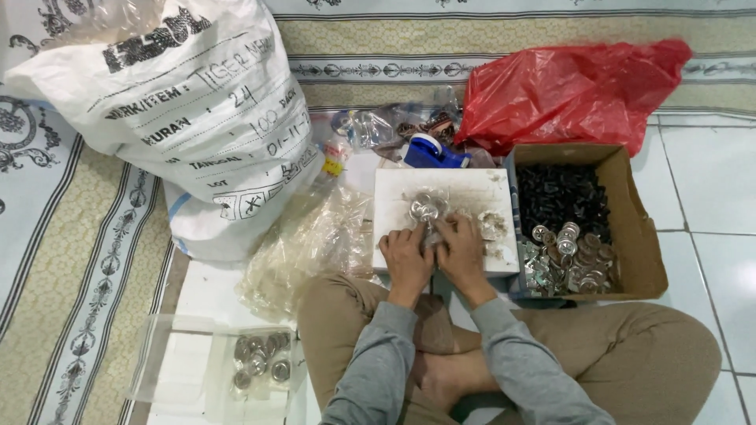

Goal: The person sits on the floor and repeatedly picks up small silver metal parts from a white tray, places them into small clear plastic bags, and sets the filled bags aside. The person also moves parts between the tray and a cardboard box during the process.

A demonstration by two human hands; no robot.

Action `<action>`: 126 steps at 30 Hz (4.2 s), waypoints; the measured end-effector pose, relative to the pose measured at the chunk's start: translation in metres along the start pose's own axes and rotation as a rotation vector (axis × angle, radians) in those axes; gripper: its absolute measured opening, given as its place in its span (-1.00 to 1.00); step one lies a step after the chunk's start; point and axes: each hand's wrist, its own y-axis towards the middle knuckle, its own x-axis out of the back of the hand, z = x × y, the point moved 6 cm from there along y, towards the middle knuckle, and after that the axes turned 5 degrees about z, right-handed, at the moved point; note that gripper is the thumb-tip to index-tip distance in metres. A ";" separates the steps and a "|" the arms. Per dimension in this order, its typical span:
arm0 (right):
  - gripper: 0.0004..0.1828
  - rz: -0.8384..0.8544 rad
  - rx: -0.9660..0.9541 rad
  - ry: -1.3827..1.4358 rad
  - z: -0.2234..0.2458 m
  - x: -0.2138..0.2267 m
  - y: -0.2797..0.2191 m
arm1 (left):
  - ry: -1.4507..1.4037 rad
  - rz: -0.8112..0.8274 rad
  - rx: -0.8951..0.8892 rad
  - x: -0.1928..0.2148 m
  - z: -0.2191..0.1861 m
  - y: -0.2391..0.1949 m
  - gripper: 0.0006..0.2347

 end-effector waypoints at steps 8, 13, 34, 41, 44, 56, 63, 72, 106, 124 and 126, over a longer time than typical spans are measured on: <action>-0.46 0.111 -0.248 -0.117 -0.002 -0.004 0.006 | 0.090 -0.011 -0.003 -0.020 0.013 -0.003 -0.66; -0.31 0.101 -0.280 0.034 -0.014 -0.009 0.001 | 0.017 0.026 -0.028 -0.002 -0.003 0.004 -0.59; -0.39 0.250 -0.169 0.212 -0.017 0.005 0.019 | -0.047 0.095 0.043 -0.015 0.009 0.004 -0.81; -0.63 0.043 -0.162 0.198 -0.018 0.010 0.008 | -0.129 0.017 0.038 -0.017 0.016 0.001 -0.80; -0.61 0.064 -0.156 0.331 -0.013 0.021 0.005 | -0.131 0.083 0.011 0.011 -0.008 0.005 -0.69; -0.91 0.310 -0.339 0.281 -0.015 0.013 -0.041 | 0.013 0.317 0.036 0.010 -0.026 0.006 -0.52; -0.89 0.204 -0.544 0.434 -0.006 0.040 -0.044 | 0.028 0.335 0.052 0.004 -0.024 0.001 -0.49; -0.67 0.081 -0.449 0.516 -0.001 0.056 -0.024 | -0.137 0.203 -0.022 -0.007 -0.008 -0.005 -0.47; -0.42 0.361 -0.018 0.561 -0.020 0.015 -0.009 | -0.528 -0.061 0.153 0.057 -0.045 -0.057 -0.91; -0.84 0.191 -0.247 0.487 -0.003 0.037 -0.032 | 0.119 0.464 -0.037 -0.029 -0.010 0.027 -0.53; -0.77 0.183 -0.449 0.522 -0.005 0.050 -0.035 | 0.099 0.456 -0.024 -0.029 -0.009 0.030 -0.51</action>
